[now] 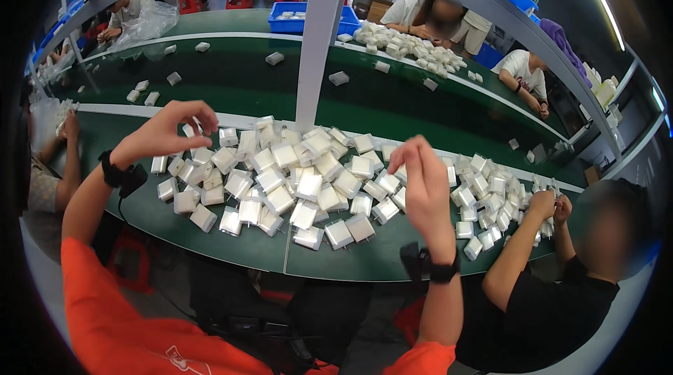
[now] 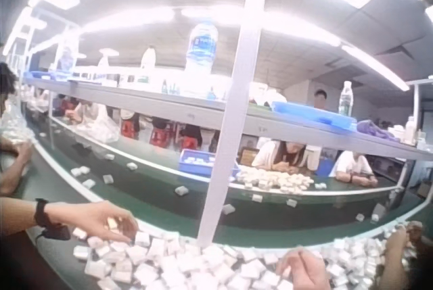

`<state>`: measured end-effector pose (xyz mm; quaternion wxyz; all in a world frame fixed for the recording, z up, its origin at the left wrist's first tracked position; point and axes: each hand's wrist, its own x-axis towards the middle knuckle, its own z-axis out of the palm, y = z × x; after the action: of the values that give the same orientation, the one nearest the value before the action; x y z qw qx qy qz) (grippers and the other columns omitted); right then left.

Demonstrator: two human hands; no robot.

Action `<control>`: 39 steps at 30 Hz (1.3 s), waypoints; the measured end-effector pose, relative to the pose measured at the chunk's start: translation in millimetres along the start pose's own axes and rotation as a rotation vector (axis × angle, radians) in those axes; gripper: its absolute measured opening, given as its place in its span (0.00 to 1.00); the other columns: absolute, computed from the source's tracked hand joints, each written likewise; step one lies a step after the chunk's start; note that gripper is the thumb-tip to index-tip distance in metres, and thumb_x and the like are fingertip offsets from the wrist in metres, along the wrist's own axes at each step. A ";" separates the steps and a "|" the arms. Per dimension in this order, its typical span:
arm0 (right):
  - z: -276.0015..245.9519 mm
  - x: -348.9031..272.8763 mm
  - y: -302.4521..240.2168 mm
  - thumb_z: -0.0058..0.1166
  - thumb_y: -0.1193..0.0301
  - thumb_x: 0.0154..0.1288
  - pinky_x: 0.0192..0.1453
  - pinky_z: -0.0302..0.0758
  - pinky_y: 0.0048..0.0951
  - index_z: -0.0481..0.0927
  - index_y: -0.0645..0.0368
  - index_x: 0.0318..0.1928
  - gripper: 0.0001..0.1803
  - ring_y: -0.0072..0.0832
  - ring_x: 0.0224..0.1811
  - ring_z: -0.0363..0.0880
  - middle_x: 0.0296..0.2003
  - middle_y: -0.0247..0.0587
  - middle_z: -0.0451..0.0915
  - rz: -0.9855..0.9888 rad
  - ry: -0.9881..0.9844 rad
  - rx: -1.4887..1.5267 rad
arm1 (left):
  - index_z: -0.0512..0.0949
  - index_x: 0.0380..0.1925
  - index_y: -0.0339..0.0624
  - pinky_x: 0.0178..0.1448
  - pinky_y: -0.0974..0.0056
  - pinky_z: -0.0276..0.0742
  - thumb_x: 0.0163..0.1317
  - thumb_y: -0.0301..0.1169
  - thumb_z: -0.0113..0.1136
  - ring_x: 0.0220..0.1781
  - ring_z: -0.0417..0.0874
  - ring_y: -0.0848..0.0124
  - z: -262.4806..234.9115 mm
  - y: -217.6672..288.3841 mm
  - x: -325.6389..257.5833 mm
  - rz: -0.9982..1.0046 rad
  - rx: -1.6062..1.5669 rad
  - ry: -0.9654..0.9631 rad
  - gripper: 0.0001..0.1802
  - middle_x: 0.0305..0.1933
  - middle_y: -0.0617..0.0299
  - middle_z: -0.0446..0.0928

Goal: The recorder is assembling small electronic components at a factory workbench, specifically focusing on a small white rectangular casing.

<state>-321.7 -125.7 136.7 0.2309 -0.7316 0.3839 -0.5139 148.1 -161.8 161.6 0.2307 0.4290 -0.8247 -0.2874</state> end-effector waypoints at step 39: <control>44.6 180.4 194.6 0.75 0.44 0.64 0.44 0.80 0.32 0.89 0.64 0.40 0.30 0.32 0.36 0.88 0.30 0.41 0.89 0.290 -0.385 -0.671 | 0.82 0.65 0.46 0.86 0.37 0.63 0.61 0.26 0.71 0.83 0.69 0.42 114.1 -29.4 -143.0 0.108 0.379 0.264 0.30 0.80 0.50 0.74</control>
<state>-311.4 -388.8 81.6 0.1171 -0.7874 0.5790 -0.1760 168.6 -23.8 39.6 0.2670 0.4538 -0.8483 -0.0560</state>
